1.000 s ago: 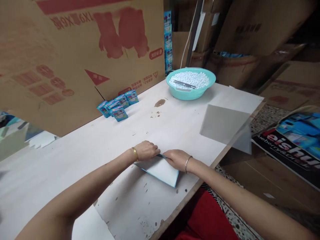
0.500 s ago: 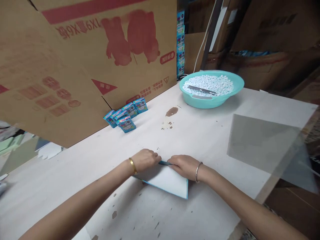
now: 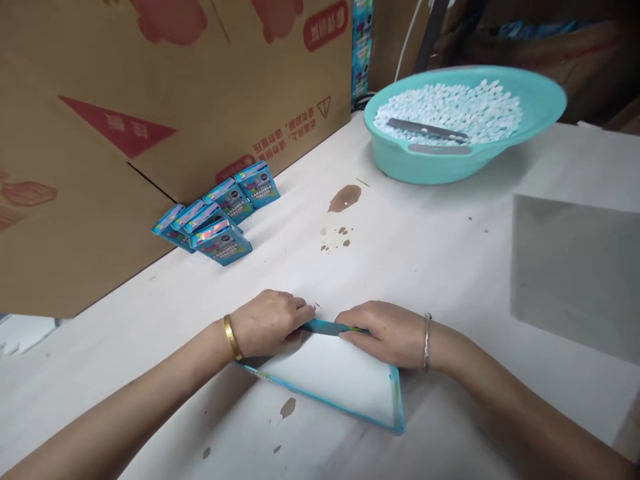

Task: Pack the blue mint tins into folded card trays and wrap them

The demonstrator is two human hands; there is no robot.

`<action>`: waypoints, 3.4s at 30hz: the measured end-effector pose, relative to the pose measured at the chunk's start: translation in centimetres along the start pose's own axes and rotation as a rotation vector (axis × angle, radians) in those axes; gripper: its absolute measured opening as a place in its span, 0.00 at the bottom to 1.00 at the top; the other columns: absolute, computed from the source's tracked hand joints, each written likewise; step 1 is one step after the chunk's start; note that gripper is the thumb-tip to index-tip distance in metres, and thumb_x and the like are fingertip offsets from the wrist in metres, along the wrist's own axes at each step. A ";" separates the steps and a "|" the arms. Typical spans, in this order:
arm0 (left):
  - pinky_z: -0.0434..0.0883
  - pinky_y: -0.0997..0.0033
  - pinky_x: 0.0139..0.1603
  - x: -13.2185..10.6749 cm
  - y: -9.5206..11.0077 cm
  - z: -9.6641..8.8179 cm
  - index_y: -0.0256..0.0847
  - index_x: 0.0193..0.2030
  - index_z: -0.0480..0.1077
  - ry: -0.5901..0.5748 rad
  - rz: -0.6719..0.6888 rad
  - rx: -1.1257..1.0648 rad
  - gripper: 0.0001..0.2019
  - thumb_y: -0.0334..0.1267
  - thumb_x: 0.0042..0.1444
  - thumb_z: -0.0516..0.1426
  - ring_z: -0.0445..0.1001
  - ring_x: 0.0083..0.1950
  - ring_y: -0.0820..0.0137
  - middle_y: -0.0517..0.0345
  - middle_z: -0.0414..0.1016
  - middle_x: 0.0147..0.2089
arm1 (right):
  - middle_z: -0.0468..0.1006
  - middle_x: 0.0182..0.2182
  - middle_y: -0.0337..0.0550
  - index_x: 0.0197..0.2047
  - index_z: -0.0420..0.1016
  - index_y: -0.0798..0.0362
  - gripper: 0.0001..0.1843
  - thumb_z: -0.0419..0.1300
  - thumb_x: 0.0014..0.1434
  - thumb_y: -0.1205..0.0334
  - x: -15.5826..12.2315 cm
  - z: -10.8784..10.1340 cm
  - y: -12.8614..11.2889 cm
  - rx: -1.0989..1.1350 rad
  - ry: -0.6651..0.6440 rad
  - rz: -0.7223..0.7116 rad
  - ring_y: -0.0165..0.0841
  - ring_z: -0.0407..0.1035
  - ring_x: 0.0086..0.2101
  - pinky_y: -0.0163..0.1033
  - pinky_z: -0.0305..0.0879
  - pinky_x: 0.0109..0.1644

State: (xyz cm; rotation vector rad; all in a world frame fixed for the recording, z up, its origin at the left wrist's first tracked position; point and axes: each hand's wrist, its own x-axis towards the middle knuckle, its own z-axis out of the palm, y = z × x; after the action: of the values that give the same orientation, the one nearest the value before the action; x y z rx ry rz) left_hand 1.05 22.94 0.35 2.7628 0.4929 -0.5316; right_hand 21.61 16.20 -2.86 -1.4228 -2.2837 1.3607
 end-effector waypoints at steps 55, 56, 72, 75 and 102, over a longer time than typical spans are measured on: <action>0.65 0.49 0.57 -6.2 -2.5 -5.5 0.56 0.68 0.37 0.804 -0.669 -0.338 0.53 0.53 0.40 0.64 0.59 0.63 0.52 0.53 0.55 0.64 | 0.74 0.21 0.39 0.64 0.54 0.61 0.32 0.45 0.55 0.68 0.8 4.4 0.2 -0.250 0.604 0.046 0.34 0.69 0.21 0.37 0.57 0.23; 0.66 0.50 0.56 -5.4 -1.5 -5.7 0.56 0.68 0.37 0.759 -0.618 -0.356 0.53 0.52 0.40 0.64 0.59 0.62 0.52 0.53 0.55 0.64 | 0.74 0.20 0.39 0.64 0.54 0.61 0.32 0.44 0.55 0.69 0.9 4.3 0.1 -0.264 0.604 0.057 0.33 0.68 0.20 0.37 0.55 0.22; 0.73 0.57 0.44 -1.7 1.1 -8.1 0.51 0.64 0.52 0.272 -0.405 -0.038 0.39 0.40 0.43 0.59 0.70 0.48 0.59 0.48 0.60 0.57 | 0.74 0.19 0.36 0.67 0.38 0.60 0.38 0.45 0.55 0.70 1.0 4.4 -0.8 -0.305 0.634 0.049 0.32 0.65 0.18 0.39 0.41 0.22; 0.74 0.56 0.45 -1.8 0.9 -7.5 0.53 0.63 0.54 0.310 -0.358 -0.065 0.38 0.42 0.43 0.60 0.70 0.51 0.55 0.49 0.60 0.60 | 0.74 0.20 0.35 0.68 0.36 0.57 0.39 0.45 0.54 0.71 0.9 4.1 -1.1 -0.278 0.619 0.039 0.31 0.65 0.18 0.38 0.42 0.22; 0.36 0.35 0.65 -1.6 1.6 0.2 0.50 0.67 0.43 0.656 -0.399 0.246 0.35 0.38 0.56 0.54 0.43 0.70 0.51 0.50 0.53 0.68 | 0.75 0.22 0.41 0.66 0.44 0.65 0.36 0.46 0.53 0.69 1.1 4.6 -1.3 -0.335 0.508 0.108 0.32 0.64 0.20 0.39 0.41 0.23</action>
State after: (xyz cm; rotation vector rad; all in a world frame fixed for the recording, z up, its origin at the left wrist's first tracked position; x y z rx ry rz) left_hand 0.20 20.95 1.13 3.0461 1.2084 0.2900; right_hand 17.78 13.97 -4.94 -1.7603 -2.1672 0.5470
